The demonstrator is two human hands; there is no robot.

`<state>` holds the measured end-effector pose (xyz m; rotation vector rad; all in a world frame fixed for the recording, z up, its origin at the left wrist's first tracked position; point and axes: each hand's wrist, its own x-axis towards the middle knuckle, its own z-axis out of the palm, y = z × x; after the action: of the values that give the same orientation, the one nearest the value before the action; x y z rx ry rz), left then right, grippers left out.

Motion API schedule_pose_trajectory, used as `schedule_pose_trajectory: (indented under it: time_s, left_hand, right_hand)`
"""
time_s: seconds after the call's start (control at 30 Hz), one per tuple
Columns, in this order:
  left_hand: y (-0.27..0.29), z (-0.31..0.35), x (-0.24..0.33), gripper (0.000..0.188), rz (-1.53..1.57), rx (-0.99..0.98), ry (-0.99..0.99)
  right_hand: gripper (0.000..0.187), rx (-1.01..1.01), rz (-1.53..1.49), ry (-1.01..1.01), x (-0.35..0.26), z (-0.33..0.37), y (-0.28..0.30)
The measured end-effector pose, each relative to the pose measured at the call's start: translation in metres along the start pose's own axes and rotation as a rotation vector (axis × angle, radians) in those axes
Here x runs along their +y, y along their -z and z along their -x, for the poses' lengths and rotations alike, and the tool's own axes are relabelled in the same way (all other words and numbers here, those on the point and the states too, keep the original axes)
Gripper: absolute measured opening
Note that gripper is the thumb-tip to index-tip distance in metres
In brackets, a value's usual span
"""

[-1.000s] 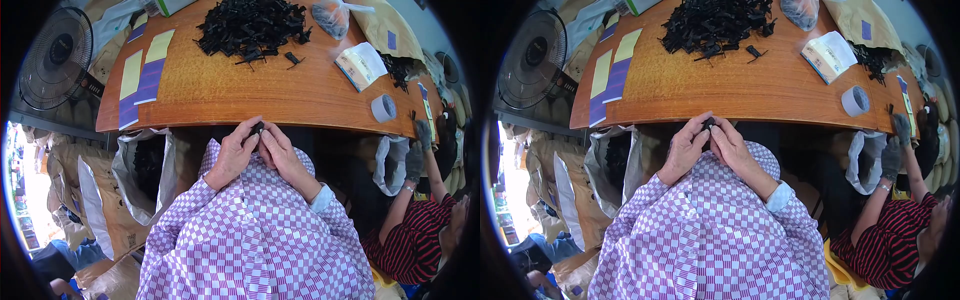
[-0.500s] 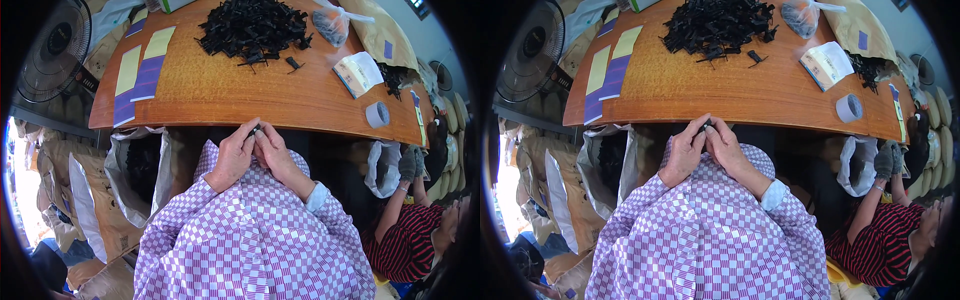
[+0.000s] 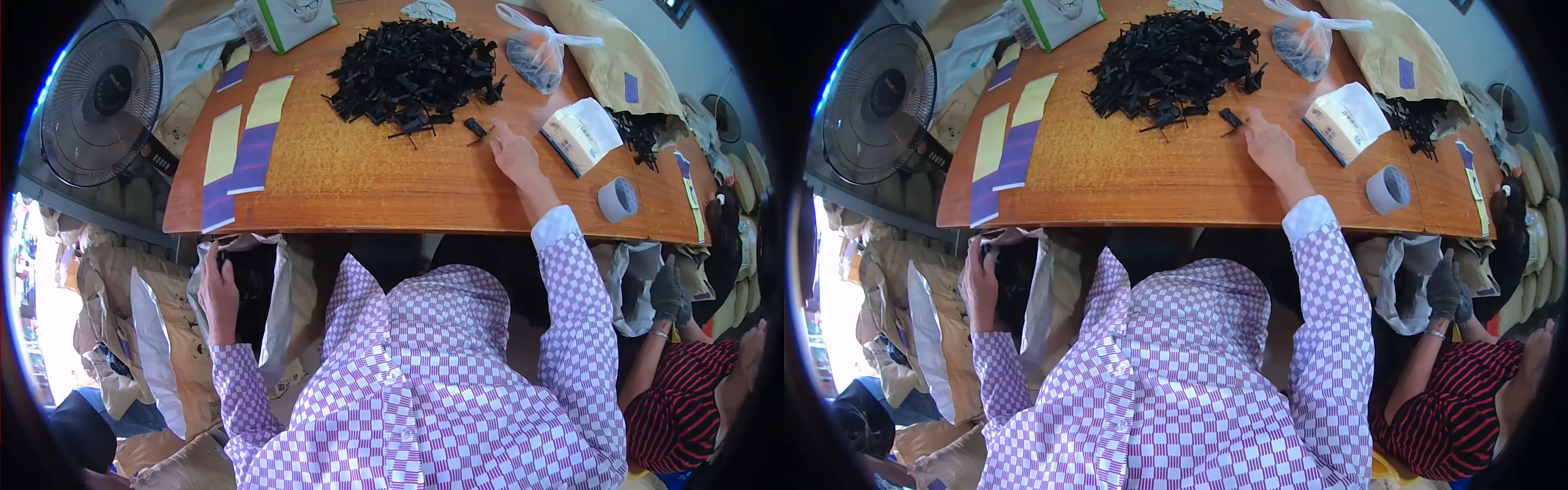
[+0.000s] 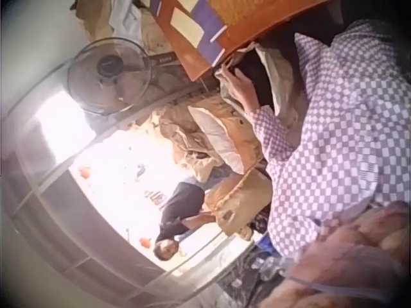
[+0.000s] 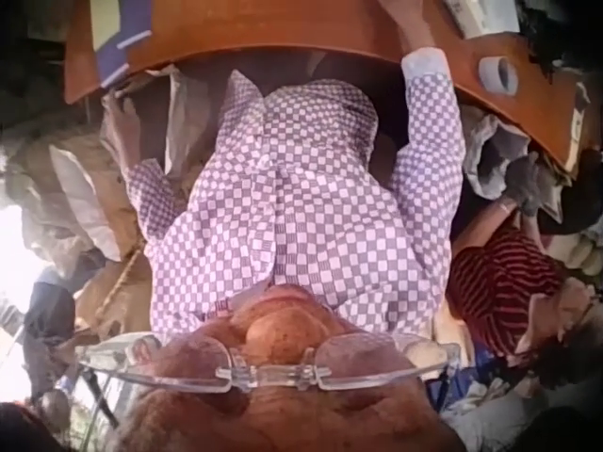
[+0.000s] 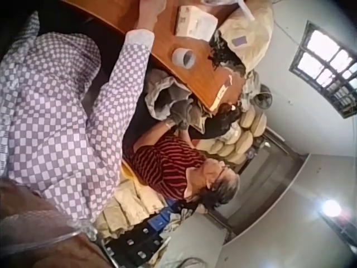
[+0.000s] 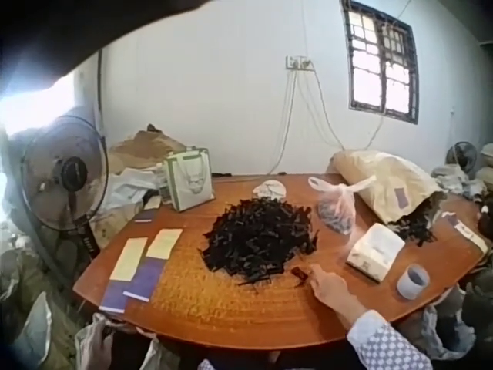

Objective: The recorder is manually sorting through a pile of small black items on a table, picking out specific pieces.

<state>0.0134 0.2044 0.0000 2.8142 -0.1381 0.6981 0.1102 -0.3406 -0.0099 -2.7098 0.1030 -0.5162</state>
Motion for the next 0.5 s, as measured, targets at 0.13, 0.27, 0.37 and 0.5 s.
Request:
schedule_pose_trajectory:
  time_s: [0.13,0.27,0.37,0.5]
  left_hand:
    - [0.007,-0.015,0.048,0.045,0.147,0.061,-0.079]
    - [-0.02,-0.018,0.125,0.047,1.135,-0.426,0.314]
    - [-0.032,-0.021,0.184,0.053,1.483,-0.777,0.31]
    - [-0.052,-0.014,0.219,0.053,1.877,-0.92,0.441]
  right_hand:
    - [0.017,-0.024,0.129,0.102,0.012,-0.005,-0.015]
    - [0.011,0.048,-0.113,0.174,-0.031,0.036,-0.008]
    - [0.01,0.061,-0.424,0.2,-0.085,0.082,-0.009]
    - [0.007,-0.06,-0.579,0.131,-0.147,0.132,0.003]
